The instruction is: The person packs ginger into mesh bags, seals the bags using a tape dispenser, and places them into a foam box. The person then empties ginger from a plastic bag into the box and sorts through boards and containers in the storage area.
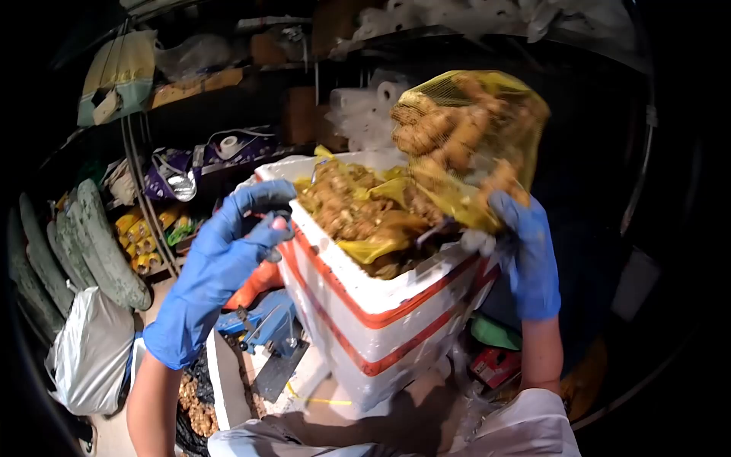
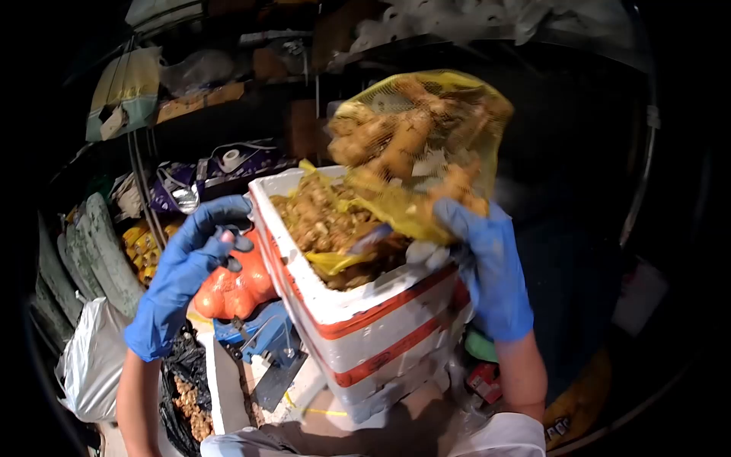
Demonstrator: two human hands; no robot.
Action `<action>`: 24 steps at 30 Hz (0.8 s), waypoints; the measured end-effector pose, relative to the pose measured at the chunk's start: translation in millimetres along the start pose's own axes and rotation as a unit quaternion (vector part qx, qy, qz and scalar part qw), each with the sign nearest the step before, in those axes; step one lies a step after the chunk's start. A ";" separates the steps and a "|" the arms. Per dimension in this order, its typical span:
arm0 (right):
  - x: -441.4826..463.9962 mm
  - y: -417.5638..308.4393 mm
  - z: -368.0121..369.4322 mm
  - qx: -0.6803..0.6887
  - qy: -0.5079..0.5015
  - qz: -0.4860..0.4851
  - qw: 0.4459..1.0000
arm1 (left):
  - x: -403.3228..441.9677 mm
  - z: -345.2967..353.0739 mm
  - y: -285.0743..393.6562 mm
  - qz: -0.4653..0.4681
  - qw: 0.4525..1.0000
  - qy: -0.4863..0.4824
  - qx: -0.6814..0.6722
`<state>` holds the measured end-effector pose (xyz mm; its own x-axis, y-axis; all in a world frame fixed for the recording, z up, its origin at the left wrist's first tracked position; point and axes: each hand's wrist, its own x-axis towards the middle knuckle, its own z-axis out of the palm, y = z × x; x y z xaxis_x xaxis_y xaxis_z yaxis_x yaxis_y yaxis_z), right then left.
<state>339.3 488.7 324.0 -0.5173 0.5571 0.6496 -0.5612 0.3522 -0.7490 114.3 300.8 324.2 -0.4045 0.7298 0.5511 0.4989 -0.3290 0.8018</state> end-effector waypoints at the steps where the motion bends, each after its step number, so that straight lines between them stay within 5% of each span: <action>1: 16.4 -1.7 -13.3 0.024 -0.018 0.021 0.999 | 2.7 4.6 1.2 -0.017 1.000 -0.018 0.014; 6: 79.8 13.4 -47.5 0.087 0.028 0.167 0.982 | 30.5 20.6 -10.0 -0.004 0.997 -0.009 0.074; 10: 161.4 71.6 -72.5 0.094 -0.052 0.249 0.962 | 61.6 14.3 -22.6 -0.043 0.995 0.041 0.084; 12: 194.4 96.4 -67.5 0.100 -0.078 0.365 0.922 | 67.3 6.9 -28.2 -0.048 0.995 0.053 0.075; 13: 199.9 111.9 -59.9 0.062 -0.117 0.281 0.951 | 68.6 3.2 -34.0 -0.054 0.995 0.061 0.051; 15: 213.4 137.1 -42.3 0.008 -0.065 0.358 0.931 | 63.8 -2.9 -43.4 -0.030 0.995 0.070 0.057; 17: 221.4 139.2 -40.1 -0.313 -0.145 0.282 0.895 | 51.9 -8.3 -47.4 -0.047 0.995 0.073 0.055; 18: 224.6 144.8 -46.2 -0.424 -0.174 0.113 0.881 | 46.3 -14.2 -54.4 -0.051 0.995 0.079 0.040; 20: 208.1 112.0 -22.8 -0.652 -0.111 0.022 0.750 | 31.1 -27.1 -65.4 -0.038 0.995 0.079 0.046; 21: 192.6 100.2 -11.7 -0.712 -0.083 -0.043 0.696 | 22.9 -34.9 -72.9 -0.039 0.995 0.083 0.048; 22: 174.0 93.7 -10.9 -0.679 -0.066 -0.201 0.703 | 11.5 -43.5 -75.6 -0.045 0.994 0.084 0.046; 23: 163.2 91.5 -7.6 -0.585 -0.074 -0.268 0.762 | -2.9 -50.4 -78.4 -0.015 0.992 0.096 0.076; 24: 143.5 82.2 -7.4 -0.568 -0.107 -0.322 0.750 | -13.9 -60.7 -89.3 -0.037 0.991 0.117 0.055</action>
<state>223.7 603.2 354.7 -0.5365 -0.0940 0.8387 0.1109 0.9773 0.1805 29.0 283.6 259.0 -0.6028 0.5863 0.5411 0.5365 -0.2041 0.8188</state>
